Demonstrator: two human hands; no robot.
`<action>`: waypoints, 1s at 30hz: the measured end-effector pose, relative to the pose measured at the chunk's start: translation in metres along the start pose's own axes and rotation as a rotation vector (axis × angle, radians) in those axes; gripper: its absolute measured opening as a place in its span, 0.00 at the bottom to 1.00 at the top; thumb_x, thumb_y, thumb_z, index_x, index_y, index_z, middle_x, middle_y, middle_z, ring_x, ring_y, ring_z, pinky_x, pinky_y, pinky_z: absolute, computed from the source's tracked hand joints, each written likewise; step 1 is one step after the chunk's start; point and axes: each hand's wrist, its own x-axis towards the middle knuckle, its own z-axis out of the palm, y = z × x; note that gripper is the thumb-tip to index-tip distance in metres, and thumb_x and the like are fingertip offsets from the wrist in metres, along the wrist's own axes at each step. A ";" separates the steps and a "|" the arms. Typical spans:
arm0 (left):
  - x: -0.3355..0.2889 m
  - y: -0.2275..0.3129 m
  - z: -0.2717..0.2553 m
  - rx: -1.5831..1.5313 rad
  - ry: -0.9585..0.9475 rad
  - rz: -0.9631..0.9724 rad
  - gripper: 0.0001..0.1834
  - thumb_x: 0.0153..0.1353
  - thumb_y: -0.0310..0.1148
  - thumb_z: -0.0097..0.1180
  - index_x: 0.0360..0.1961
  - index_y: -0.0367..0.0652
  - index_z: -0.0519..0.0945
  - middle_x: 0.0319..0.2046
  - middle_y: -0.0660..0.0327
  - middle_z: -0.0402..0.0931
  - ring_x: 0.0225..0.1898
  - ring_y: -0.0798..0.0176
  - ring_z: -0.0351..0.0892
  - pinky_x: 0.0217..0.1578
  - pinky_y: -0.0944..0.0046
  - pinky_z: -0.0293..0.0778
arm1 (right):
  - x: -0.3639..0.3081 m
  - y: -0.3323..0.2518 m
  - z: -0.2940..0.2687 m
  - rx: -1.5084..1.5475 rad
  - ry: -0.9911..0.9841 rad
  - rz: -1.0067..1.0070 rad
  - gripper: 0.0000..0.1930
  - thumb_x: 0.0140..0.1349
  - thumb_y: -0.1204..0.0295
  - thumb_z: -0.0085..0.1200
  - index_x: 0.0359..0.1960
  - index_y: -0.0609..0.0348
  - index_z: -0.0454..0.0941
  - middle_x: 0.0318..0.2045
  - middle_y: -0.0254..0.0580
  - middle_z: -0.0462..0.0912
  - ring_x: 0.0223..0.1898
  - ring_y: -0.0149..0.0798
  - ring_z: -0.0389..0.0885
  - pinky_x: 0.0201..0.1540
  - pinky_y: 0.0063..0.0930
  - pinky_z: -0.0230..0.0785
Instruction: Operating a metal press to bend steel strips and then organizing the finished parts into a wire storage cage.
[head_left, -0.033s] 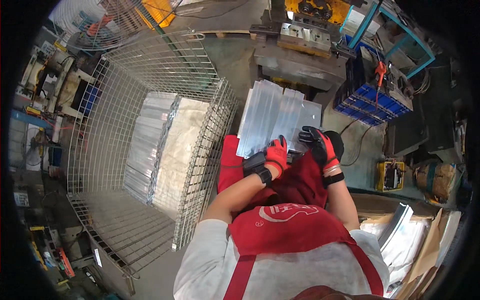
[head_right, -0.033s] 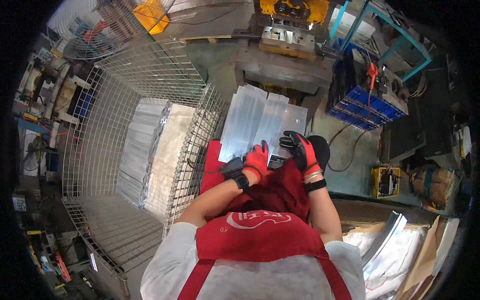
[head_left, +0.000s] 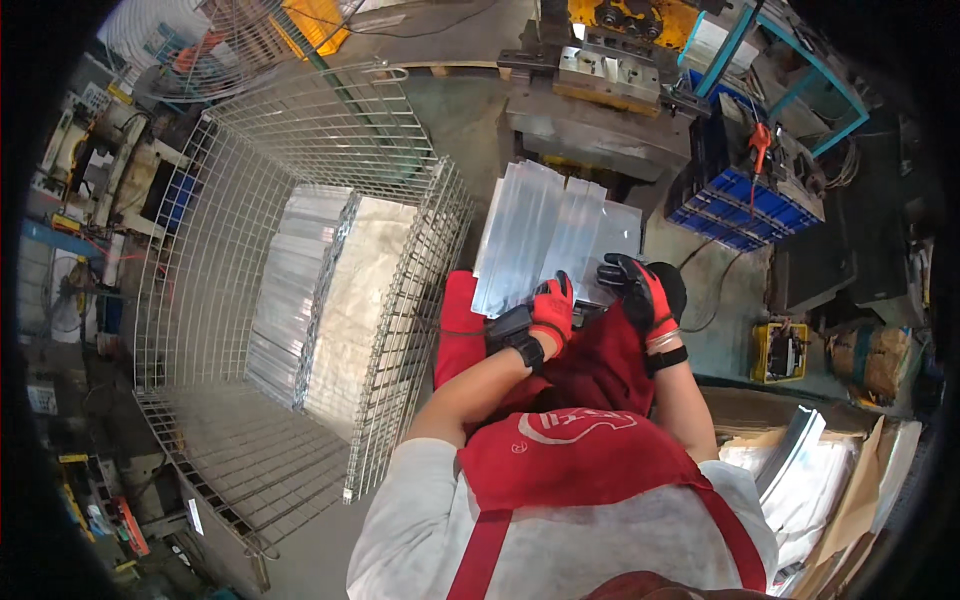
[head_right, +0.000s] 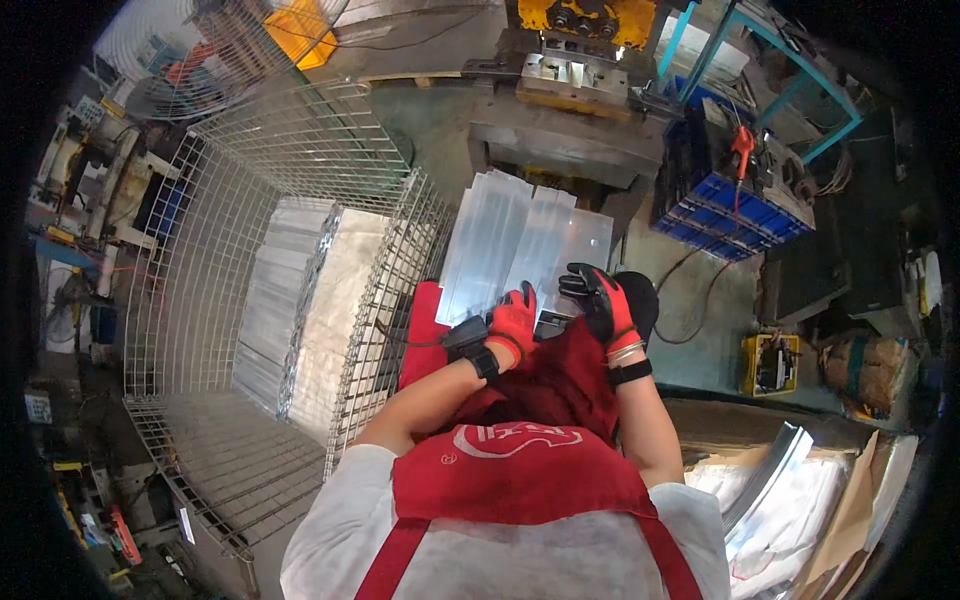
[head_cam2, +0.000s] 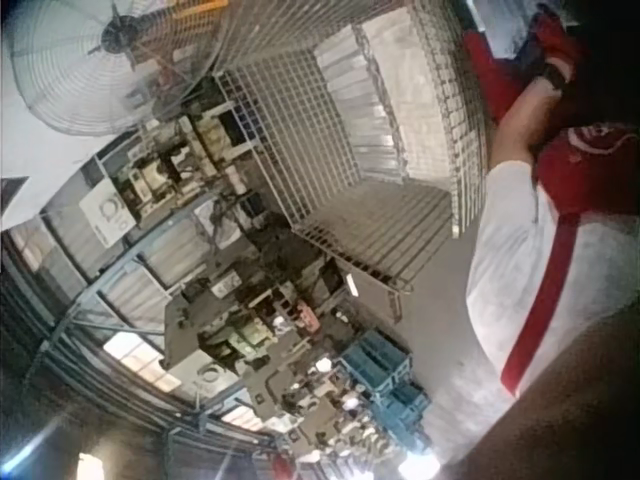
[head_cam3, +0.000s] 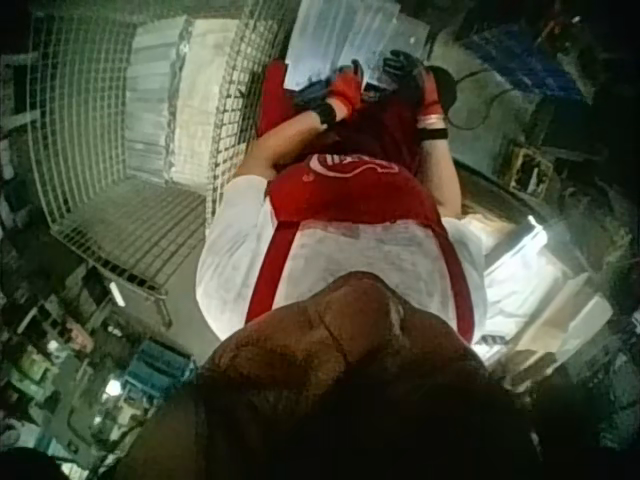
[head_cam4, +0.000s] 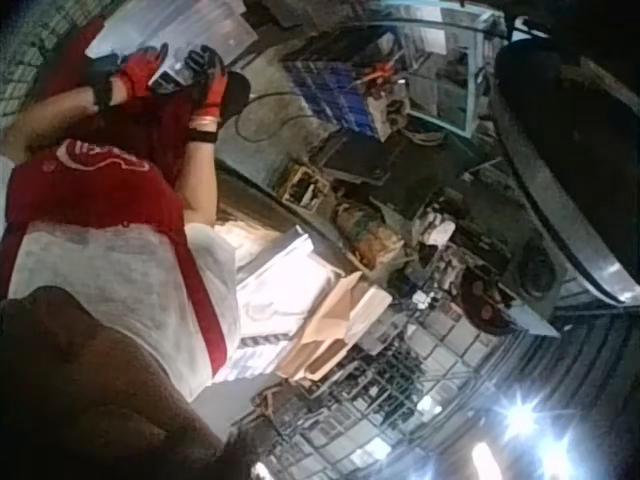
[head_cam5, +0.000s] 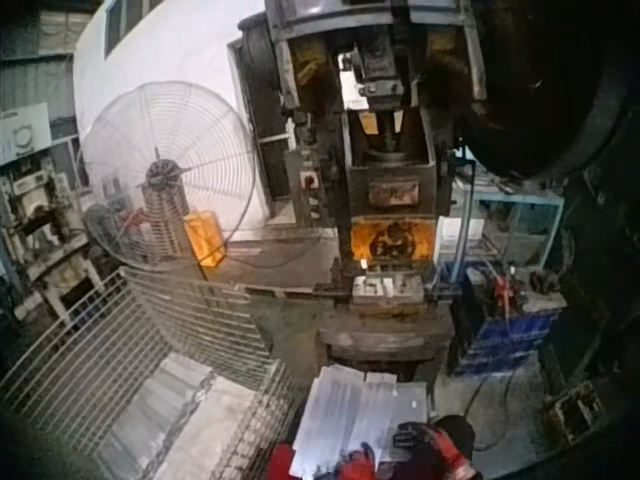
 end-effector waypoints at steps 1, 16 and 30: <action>0.005 0.005 0.023 0.152 0.034 -0.009 0.52 0.37 0.53 0.60 0.57 0.30 0.50 0.38 0.47 0.66 0.33 0.52 0.73 0.31 0.59 0.72 | 0.000 -0.001 -0.001 -0.043 0.013 -0.002 0.21 0.61 0.62 0.38 0.47 0.70 0.65 0.40 0.50 0.74 0.43 0.41 0.73 0.49 0.33 0.64; -0.010 -0.056 -0.056 -0.858 -0.090 -0.121 0.27 0.46 0.36 0.50 0.50 0.43 0.65 0.28 0.53 0.75 0.32 0.57 0.76 0.32 0.57 0.70 | 0.011 0.001 -0.006 0.026 0.152 -0.024 0.19 0.60 0.66 0.42 0.48 0.66 0.65 0.40 0.45 0.74 0.42 0.40 0.74 0.47 0.30 0.64; 0.036 -0.071 -0.121 -2.201 -0.331 0.132 0.20 0.56 0.31 0.47 0.51 0.41 0.64 0.40 0.59 0.70 0.30 0.66 0.74 0.18 0.70 0.69 | 0.120 -0.082 0.051 -0.340 0.221 -0.203 0.16 0.56 0.63 0.48 0.41 0.62 0.71 0.29 0.33 0.74 0.30 0.25 0.70 0.33 0.20 0.62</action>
